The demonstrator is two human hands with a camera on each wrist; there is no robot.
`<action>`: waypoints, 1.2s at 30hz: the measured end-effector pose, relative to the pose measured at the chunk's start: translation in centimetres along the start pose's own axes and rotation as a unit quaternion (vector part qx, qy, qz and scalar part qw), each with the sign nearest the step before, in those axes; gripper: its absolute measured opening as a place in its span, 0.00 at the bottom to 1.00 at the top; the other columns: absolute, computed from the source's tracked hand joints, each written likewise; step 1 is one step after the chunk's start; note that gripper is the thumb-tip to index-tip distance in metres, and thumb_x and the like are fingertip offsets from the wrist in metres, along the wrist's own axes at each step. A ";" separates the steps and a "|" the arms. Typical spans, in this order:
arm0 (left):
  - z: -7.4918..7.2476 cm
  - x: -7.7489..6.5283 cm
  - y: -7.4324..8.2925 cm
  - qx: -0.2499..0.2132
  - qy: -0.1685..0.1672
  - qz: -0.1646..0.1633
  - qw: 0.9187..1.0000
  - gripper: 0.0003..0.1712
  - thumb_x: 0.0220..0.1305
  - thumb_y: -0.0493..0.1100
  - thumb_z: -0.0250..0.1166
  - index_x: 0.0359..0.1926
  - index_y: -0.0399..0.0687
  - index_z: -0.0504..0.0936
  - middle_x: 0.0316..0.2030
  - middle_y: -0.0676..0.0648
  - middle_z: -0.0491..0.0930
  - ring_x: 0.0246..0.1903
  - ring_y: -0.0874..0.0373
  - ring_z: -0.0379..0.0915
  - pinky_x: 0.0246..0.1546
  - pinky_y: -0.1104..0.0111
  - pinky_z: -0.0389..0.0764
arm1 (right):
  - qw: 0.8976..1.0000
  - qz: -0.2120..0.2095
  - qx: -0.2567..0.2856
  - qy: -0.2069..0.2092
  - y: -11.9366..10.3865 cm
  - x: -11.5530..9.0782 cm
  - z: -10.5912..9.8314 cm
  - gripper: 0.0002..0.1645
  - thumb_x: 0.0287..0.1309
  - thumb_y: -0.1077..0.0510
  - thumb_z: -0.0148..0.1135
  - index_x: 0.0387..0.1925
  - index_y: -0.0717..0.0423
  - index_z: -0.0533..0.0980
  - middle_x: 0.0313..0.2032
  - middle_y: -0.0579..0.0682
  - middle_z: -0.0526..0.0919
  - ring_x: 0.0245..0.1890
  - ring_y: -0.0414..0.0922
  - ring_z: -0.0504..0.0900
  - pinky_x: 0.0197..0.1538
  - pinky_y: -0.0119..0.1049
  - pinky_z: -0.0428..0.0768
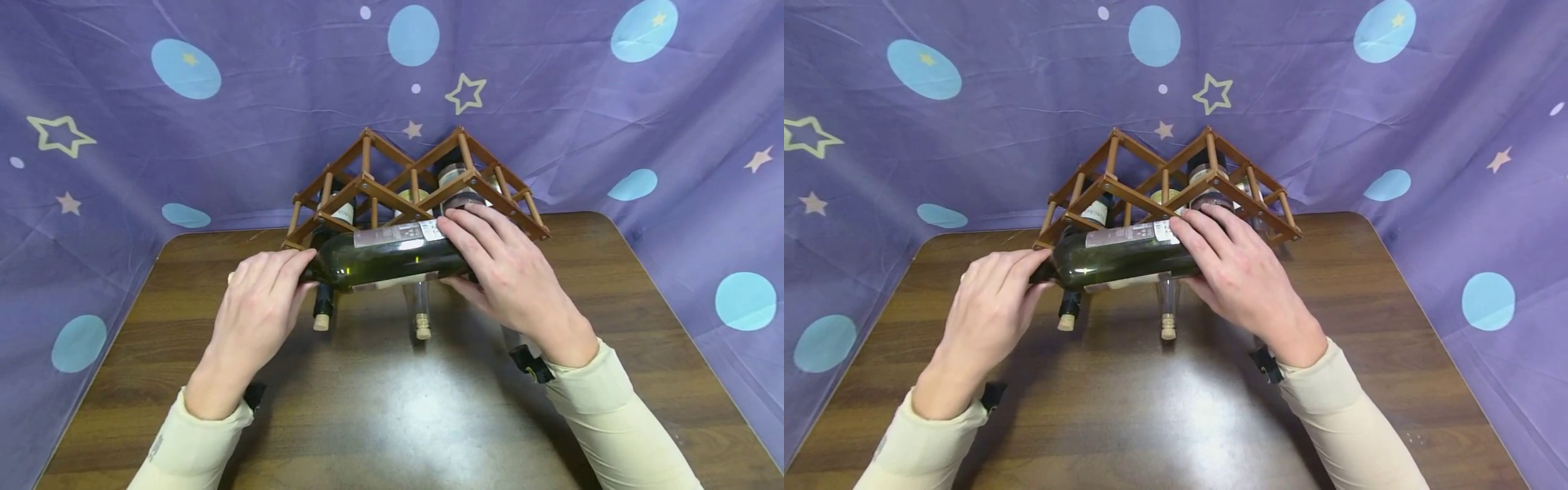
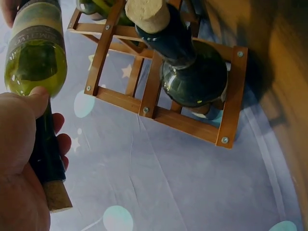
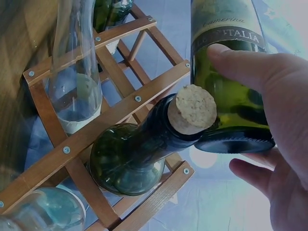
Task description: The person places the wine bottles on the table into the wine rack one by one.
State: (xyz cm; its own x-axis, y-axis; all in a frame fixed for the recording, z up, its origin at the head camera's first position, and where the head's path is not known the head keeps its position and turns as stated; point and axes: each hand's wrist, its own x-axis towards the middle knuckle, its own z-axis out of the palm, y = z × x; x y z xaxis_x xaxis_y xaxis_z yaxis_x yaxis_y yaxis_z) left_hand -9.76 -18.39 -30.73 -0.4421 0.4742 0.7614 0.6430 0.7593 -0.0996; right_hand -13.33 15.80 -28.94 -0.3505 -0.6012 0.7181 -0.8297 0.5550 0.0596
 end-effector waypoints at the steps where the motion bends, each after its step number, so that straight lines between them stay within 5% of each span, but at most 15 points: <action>1: 0.0 -0.2 0.0 -0.001 -0.002 -0.005 1.000 0.20 0.73 0.43 0.56 0.56 0.31 0.78 0.44 0.37 0.80 0.38 0.39 0.74 0.39 0.49 0.74 | 1.000 0.000 0.000 0.002 0.0 0.0 0.0 0.44 0.51 0.53 0.75 0.67 0.64 0.69 0.63 0.61 0.74 0.64 0.60 0.69 0.69 0.49 0.62; 21: -1.4 -2.7 1.4 -0.058 -0.096 -0.134 0.985 0.22 0.68 0.44 0.63 0.59 0.39 0.77 0.48 0.43 0.80 0.45 0.46 0.74 0.39 0.55 0.71 | 0.998 0.011 0.024 0.058 0.0 0.7 -0.2 0.47 0.48 0.49 0.77 0.64 0.68 0.70 0.62 0.63 0.74 0.62 0.60 0.71 0.67 0.51 0.66; 32: -2.1 -3.7 2.1 -0.100 -0.131 -0.226 0.960 0.21 0.65 0.42 0.67 0.57 0.40 0.78 0.46 0.47 0.81 0.47 0.49 0.76 0.50 0.53 0.71 | 0.997 0.031 0.009 0.072 0.9 0.4 -0.6 0.42 0.51 0.53 0.75 0.63 0.70 0.70 0.59 0.64 0.76 0.61 0.61 0.72 0.67 0.50 0.65; 36: -2.4 -3.8 2.4 -0.105 -0.147 -0.258 0.949 0.21 0.66 0.44 0.67 0.58 0.41 0.78 0.46 0.47 0.81 0.47 0.47 0.77 0.47 0.51 0.73 | 0.996 0.047 -0.006 0.078 1.8 -0.2 -0.7 0.42 0.53 0.53 0.74 0.64 0.70 0.69 0.59 0.65 0.75 0.61 0.61 0.72 0.68 0.49 0.64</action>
State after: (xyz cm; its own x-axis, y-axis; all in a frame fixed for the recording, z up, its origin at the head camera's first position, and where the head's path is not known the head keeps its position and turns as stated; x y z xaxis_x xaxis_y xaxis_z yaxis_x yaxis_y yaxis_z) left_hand -5.04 -19.43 -32.35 -0.8675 0.1909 0.4594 0.3905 0.8334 0.3911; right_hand -14.45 17.32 -28.44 -0.3530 -0.4507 0.8199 -0.7908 0.6120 -0.0040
